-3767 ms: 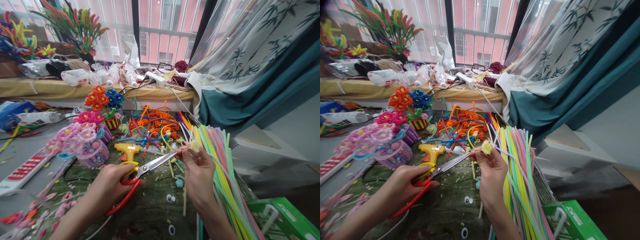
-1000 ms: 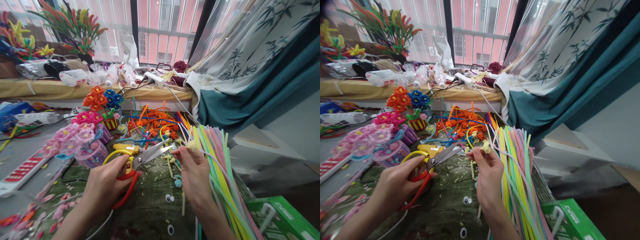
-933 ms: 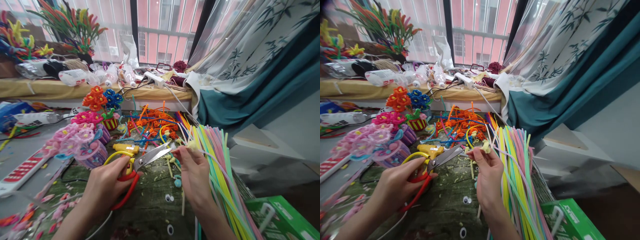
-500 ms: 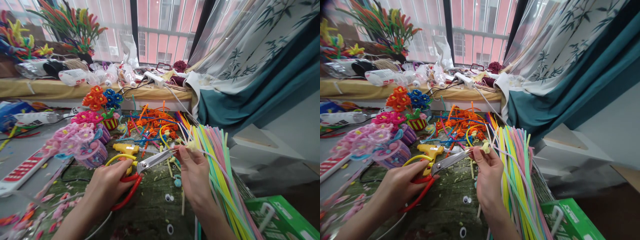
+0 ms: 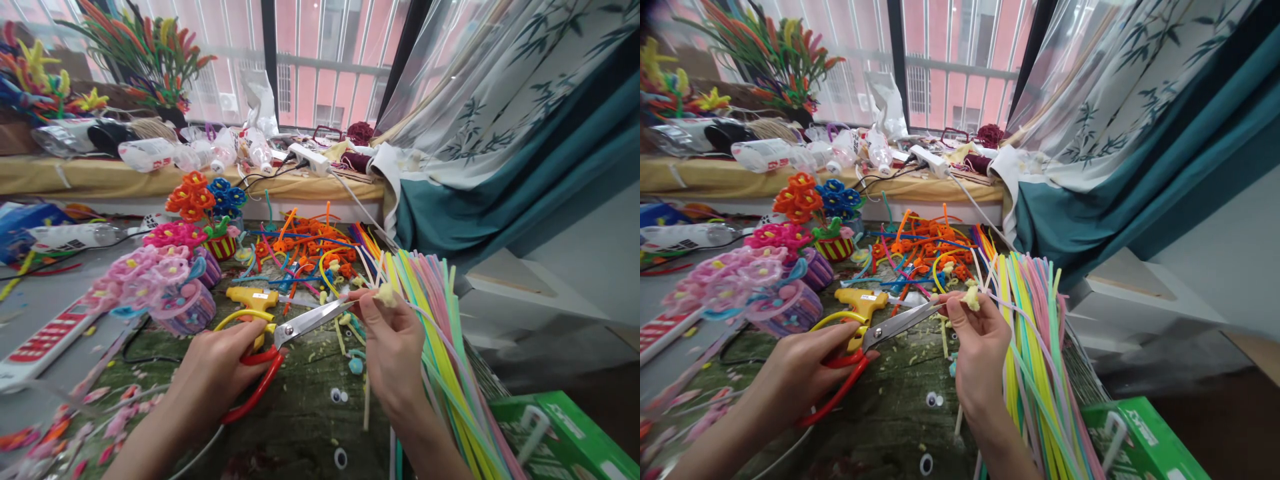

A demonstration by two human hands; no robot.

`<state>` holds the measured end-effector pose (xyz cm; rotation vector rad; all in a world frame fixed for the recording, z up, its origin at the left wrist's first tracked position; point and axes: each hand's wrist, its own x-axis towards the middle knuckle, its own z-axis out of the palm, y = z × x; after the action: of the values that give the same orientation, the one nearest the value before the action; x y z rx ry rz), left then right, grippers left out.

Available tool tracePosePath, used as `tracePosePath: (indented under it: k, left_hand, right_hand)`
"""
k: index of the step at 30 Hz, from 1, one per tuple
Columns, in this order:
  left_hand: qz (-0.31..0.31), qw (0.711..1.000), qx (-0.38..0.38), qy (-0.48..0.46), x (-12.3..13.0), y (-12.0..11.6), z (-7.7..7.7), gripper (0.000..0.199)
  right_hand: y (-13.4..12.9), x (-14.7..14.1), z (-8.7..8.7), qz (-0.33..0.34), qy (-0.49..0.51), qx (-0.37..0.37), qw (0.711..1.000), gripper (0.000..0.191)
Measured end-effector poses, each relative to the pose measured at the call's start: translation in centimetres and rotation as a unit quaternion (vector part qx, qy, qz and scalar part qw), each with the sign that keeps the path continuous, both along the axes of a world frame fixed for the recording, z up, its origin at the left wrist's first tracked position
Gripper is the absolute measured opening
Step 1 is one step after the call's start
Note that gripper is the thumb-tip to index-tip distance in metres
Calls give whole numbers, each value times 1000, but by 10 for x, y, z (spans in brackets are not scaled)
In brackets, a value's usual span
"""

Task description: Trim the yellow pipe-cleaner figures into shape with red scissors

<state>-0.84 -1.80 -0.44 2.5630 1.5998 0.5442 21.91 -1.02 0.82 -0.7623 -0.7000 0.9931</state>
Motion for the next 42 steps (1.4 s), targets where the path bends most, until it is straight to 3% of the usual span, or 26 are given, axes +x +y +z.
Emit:
tracePosePath:
  k: [12,42]
  left_hand:
    - [-6,1000,12,-3,1,-2,2,16]
    - [-17,1000,15,4,-2,-2,3,14]
  right_hand:
    - [-1,1,-1,-2,-10,15,1000,6]
    - [1,1,1,21,73,-78,994,16]
